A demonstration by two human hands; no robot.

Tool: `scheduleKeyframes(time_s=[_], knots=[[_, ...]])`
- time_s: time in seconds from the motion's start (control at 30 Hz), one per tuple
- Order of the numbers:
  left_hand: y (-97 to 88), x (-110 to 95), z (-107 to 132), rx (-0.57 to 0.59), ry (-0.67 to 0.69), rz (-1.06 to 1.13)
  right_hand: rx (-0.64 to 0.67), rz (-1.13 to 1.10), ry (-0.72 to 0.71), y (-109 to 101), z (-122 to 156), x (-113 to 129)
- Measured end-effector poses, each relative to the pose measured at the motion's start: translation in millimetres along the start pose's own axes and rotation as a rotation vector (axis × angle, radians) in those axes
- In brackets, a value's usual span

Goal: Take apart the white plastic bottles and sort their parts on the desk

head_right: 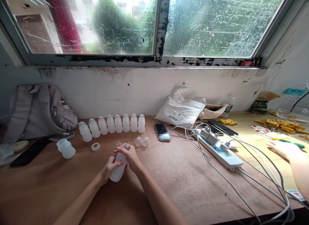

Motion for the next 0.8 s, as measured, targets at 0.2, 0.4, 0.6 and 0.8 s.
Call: scheduleKeyframes(time_s=[0.2,0.4,0.6,0.8], knots=[[1.1,-2,3,-0.010,-0.011,0.109,0.042,-0.003,-0.028,5,7,9],[0.4,4,4,0.024,-0.035,0.217,0.098,-0.023,-0.053,7,10,13],[10.1,14,10,0.197,-0.136,0.677,0.312,-0.085,-0.069,13,15,18],[10.2,19,10,0.319,-0.195,0.875,0.384,0.009,0.015,11,13,15]])
Point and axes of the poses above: each hand's wrist, its own z-axis away from the middle knuckle, its own y-axis out of the palm, x = y × z, the point moved 4 cm from there along -z, towards the middle knuckle, and after that the axes turned 12 degrees about y, right-handed, at the moved point
